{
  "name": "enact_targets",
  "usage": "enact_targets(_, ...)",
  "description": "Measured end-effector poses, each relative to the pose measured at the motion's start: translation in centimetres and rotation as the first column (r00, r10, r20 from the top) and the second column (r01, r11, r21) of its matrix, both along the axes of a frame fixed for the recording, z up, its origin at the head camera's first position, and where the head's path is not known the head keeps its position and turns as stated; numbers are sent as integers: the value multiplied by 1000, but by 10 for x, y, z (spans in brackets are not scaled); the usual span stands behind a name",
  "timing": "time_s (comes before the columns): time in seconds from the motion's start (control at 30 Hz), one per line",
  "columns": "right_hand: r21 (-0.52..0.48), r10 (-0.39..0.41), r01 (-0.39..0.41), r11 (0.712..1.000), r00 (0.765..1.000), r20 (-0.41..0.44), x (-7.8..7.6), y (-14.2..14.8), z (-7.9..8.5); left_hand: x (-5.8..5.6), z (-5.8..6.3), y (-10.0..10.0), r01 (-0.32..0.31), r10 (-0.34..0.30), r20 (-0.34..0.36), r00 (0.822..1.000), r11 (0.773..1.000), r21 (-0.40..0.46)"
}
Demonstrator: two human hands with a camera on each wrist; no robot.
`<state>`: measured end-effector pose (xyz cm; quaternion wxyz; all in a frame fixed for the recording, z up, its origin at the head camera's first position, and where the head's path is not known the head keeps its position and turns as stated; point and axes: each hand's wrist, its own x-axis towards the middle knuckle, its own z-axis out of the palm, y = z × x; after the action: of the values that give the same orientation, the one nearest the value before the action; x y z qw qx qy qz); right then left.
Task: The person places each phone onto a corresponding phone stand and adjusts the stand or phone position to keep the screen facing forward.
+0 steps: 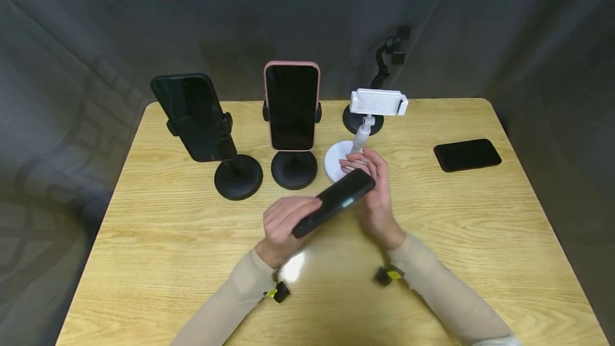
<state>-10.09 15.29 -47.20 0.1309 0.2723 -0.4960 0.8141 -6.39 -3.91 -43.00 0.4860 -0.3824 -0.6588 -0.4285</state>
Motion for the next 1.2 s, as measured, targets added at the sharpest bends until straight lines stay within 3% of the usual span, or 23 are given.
enact_targets(0.2, 48, -47, 46, 998, 999, 15, 15, -3, 35, 3, 0, -1, 51, -53, 41, 998, 998, 30)
enact_targets(0.33, 71, -61, 59, 996, 998, 24, 17, -4, 40, 6, 5, -1, 74, -76, 62, 995, 996, 47)
enact_targets(0.9, 111, -114, 111, 988, 993, 28, 17, -5, 35, 9, 13, 1, 111, -142, 189, 972, 980, 164)
enact_targets(1.2, 150, -120, 114, 982, 993, 25, 17, -6, 35, 10, 13, 3, 82, -134, 248, 960, 974, 212)
